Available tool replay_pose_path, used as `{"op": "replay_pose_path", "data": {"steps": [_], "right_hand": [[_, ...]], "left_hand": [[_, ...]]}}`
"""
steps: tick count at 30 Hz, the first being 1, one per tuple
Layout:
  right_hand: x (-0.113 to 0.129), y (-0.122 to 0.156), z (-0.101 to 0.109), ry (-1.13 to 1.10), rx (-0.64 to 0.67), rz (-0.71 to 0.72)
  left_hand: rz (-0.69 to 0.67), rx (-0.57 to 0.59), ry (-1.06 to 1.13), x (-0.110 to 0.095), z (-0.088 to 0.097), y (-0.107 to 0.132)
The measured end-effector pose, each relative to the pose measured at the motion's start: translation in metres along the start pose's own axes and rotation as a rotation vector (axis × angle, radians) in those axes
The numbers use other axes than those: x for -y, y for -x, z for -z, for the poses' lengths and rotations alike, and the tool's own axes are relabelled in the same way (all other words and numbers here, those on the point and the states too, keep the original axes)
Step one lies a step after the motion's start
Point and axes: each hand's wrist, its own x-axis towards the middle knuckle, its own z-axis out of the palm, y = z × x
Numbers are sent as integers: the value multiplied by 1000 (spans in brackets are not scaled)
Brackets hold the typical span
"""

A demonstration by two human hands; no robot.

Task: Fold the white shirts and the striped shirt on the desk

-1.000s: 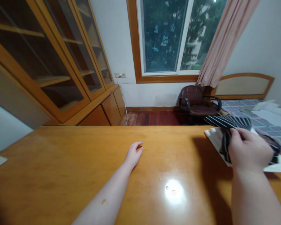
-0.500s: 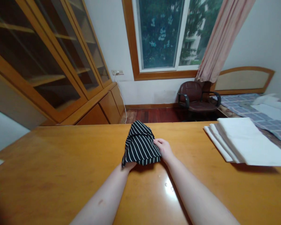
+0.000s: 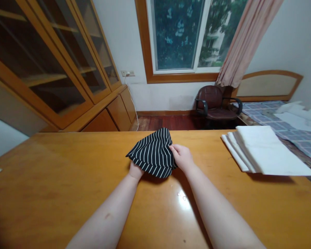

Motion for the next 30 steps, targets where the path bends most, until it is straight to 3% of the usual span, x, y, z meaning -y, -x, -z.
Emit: {"op": "replay_pose_path", "data": {"steps": [2, 5, 7, 9, 13, 15, 17, 20, 22, 25, 27, 28, 30], "right_hand": [[0, -6, 15, 98, -147, 1], [-3, -18, 46, 116, -504, -49], [-5, -25, 68, 104, -704, -46], [-7, -27, 83, 107, -791, -26], [-8, -27, 91, 120, -782, -36], [-8, -28, 90, 90, -766, -65], [-6, -30, 90, 93, -720, -104], [4, -30, 90, 99, -526, -220], [17, -27, 86, -45, -361, -282], [40, -16, 73, -415, -102, -281], [54, -9, 63, -587, 34, -262], [59, -7, 60, -636, 50, -254], [64, -8, 60, -687, -34, -241]], "left_hand": [[20, -158, -13, -8, 4, -5], [-28, -545, 52, -22, 16, -15], [-45, -726, 131, -29, 24, -22], [-37, -764, 167, -31, 28, -28], [-4, -779, 201, -24, 27, -35], [-48, -800, 102, -22, 22, -32], [-192, -787, -152, -24, 14, -22], [-442, -585, -599, -36, -8, 4], [-488, -372, -790, -44, -27, 24], [-489, 180, -939, -50, -51, 46], [-439, 475, -998, -49, -59, 51], [-397, 538, -1026, -48, -61, 51], [-330, 504, -1040, -45, -59, 46]]}}
